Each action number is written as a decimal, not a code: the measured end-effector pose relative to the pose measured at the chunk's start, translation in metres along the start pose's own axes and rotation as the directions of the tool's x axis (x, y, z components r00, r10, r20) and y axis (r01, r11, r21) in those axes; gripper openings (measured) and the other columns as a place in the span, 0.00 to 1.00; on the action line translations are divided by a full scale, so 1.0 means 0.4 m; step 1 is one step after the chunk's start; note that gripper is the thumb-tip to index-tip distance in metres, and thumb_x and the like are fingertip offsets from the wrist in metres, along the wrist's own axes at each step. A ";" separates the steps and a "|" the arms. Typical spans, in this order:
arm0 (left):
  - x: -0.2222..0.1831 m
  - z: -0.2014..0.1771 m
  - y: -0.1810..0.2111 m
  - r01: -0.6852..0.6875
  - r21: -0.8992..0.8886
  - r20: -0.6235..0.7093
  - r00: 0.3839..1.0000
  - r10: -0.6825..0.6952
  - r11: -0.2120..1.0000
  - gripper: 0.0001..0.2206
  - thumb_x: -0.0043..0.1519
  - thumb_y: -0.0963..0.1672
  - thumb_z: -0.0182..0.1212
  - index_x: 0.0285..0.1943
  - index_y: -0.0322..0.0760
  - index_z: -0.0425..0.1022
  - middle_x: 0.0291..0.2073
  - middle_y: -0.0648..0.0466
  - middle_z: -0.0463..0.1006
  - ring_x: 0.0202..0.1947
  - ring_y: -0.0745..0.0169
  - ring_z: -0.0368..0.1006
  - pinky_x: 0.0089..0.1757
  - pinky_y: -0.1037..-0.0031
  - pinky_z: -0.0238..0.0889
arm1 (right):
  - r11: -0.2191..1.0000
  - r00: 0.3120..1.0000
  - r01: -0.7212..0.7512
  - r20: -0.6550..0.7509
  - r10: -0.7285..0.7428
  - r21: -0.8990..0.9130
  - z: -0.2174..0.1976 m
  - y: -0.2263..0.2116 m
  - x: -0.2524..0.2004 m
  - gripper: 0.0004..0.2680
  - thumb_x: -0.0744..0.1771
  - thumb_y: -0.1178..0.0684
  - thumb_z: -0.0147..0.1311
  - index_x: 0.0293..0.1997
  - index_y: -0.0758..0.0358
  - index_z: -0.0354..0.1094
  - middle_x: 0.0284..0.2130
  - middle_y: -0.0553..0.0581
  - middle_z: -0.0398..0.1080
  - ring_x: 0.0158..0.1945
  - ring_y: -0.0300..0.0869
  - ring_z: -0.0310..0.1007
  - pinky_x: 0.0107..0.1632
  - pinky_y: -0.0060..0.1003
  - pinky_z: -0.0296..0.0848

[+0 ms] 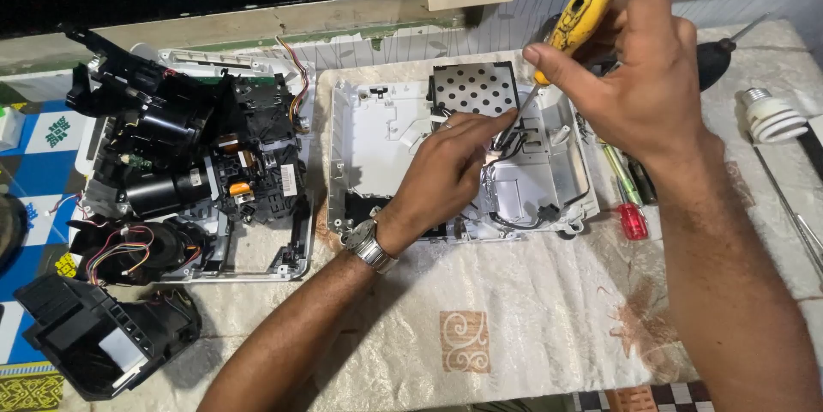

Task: Disassembling the internal components of an electronic device, including removing screws and detaching a motor assembly.

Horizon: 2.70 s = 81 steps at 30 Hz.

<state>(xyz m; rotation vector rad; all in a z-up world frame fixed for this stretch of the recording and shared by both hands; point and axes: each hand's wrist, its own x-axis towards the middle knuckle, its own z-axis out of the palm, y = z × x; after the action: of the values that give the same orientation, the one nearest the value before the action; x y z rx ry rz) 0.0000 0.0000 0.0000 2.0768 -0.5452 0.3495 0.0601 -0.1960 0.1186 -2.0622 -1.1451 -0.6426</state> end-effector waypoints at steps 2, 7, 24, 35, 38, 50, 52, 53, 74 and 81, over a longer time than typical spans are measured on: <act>0.000 0.001 -0.001 -0.005 0.006 -0.002 1.000 0.005 1.000 0.28 0.62 0.32 0.48 0.73 0.43 0.62 0.52 0.51 0.78 0.50 0.60 0.71 0.54 0.66 0.73 | 1.000 1.000 -0.005 0.000 0.005 -0.002 0.002 0.004 -0.002 0.24 0.71 0.64 0.72 0.68 0.69 0.52 0.59 0.70 0.68 0.44 0.53 0.78 0.45 0.40 0.79; 0.002 0.003 -0.003 -0.010 0.015 -0.007 1.000 0.010 1.000 0.29 0.60 0.32 0.47 0.72 0.41 0.63 0.49 0.52 0.78 0.48 0.61 0.70 0.51 0.67 0.73 | 1.000 1.000 0.001 -0.002 -0.001 -0.007 0.005 0.009 -0.002 0.24 0.71 0.64 0.72 0.68 0.69 0.51 0.59 0.70 0.69 0.45 0.54 0.80 0.44 0.39 0.79; 0.020 0.012 0.002 0.010 0.105 -0.046 0.999 -0.005 0.994 0.18 0.68 0.41 0.56 0.68 0.39 0.68 0.39 0.52 0.79 0.39 0.63 0.70 0.41 0.71 0.70 | 0.961 0.996 -0.025 -0.077 0.048 0.277 0.017 -0.015 0.002 0.13 0.75 0.66 0.57 0.65 0.77 0.55 0.41 0.76 0.72 0.33 0.50 0.80 0.33 0.34 0.79; 0.089 0.040 0.041 0.011 0.480 -0.140 0.988 0.064 0.877 0.04 0.66 0.44 0.58 0.41 0.39 0.73 0.24 0.55 0.79 0.19 0.56 0.71 0.19 0.59 0.60 | 0.995 0.977 0.041 -0.212 -0.021 0.091 0.036 -0.018 -0.006 0.20 0.69 0.55 0.68 0.57 0.74 0.55 0.47 0.67 0.68 0.40 0.45 0.75 0.40 0.34 0.77; 0.088 0.038 0.010 -0.046 0.515 -0.100 0.988 0.114 0.856 0.05 0.63 0.39 0.56 0.45 0.39 0.74 0.23 0.54 0.78 0.17 0.57 0.68 0.18 0.62 0.60 | 0.983 0.997 0.039 -0.074 -0.026 0.178 0.020 -0.022 0.000 0.15 0.72 0.61 0.53 0.65 0.69 0.52 0.52 0.67 0.71 0.36 0.40 0.69 0.36 0.30 0.72; 0.100 0.000 0.011 -0.102 0.503 -0.012 0.992 0.125 0.858 0.04 0.62 0.41 0.55 0.43 0.39 0.74 0.20 0.54 0.77 0.15 0.55 0.69 0.19 0.62 0.61 | 0.986 0.985 0.134 -0.124 -0.121 0.104 0.033 -0.017 0.007 0.16 0.72 0.51 0.51 0.65 0.74 0.64 0.53 0.68 0.62 0.50 0.53 0.68 0.52 0.44 0.69; 0.098 -0.006 0.013 -0.115 0.496 0.016 0.992 0.124 0.861 0.09 0.58 0.37 0.54 0.45 0.38 0.75 0.19 0.55 0.76 0.15 0.55 0.69 0.19 0.61 0.61 | 0.966 0.991 0.128 -0.056 -0.119 0.225 0.028 -0.032 0.008 0.15 0.74 0.61 0.41 0.71 0.74 0.56 0.67 0.74 0.63 0.62 0.61 0.75 0.66 0.50 0.74; 0.098 -0.010 0.018 -0.116 0.501 0.048 0.993 0.106 0.858 0.08 0.60 0.37 0.52 0.45 0.38 0.74 0.19 0.56 0.74 0.15 0.58 0.66 0.18 0.63 0.60 | 0.949 0.997 0.076 -0.040 -0.067 0.306 0.028 -0.036 0.008 0.14 0.74 0.64 0.46 0.70 0.74 0.56 0.62 0.73 0.65 0.60 0.60 0.77 0.64 0.46 0.78; 0.080 0.005 0.001 -0.177 0.438 -0.009 0.980 0.200 0.882 0.07 0.59 0.40 0.57 0.46 0.38 0.73 0.26 0.51 0.80 0.26 0.53 0.74 0.27 0.60 0.67 | 0.983 0.979 0.180 -0.092 -0.181 -0.021 -0.012 -0.038 0.016 0.14 0.72 0.53 0.55 0.53 0.83 0.70 0.48 0.75 0.69 0.53 0.60 0.68 0.55 0.50 0.68; 0.083 0.008 -0.005 -0.169 0.497 0.028 0.984 0.179 0.851 0.14 0.53 0.32 0.56 0.46 0.33 0.70 0.23 0.50 0.76 0.26 0.52 0.70 0.24 0.60 0.62 | 0.998 0.999 0.026 -0.022 -0.025 0.049 -0.014 -0.044 0.023 0.08 0.73 0.63 0.62 0.59 0.74 0.72 0.47 0.67 0.73 0.47 0.47 0.74 0.44 0.35 0.79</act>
<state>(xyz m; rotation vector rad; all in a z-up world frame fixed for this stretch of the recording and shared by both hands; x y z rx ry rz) 0.0297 -0.0099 0.0116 2.5223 -0.6883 0.6755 0.0490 -0.1888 0.1342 -1.9976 -1.1655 -0.6403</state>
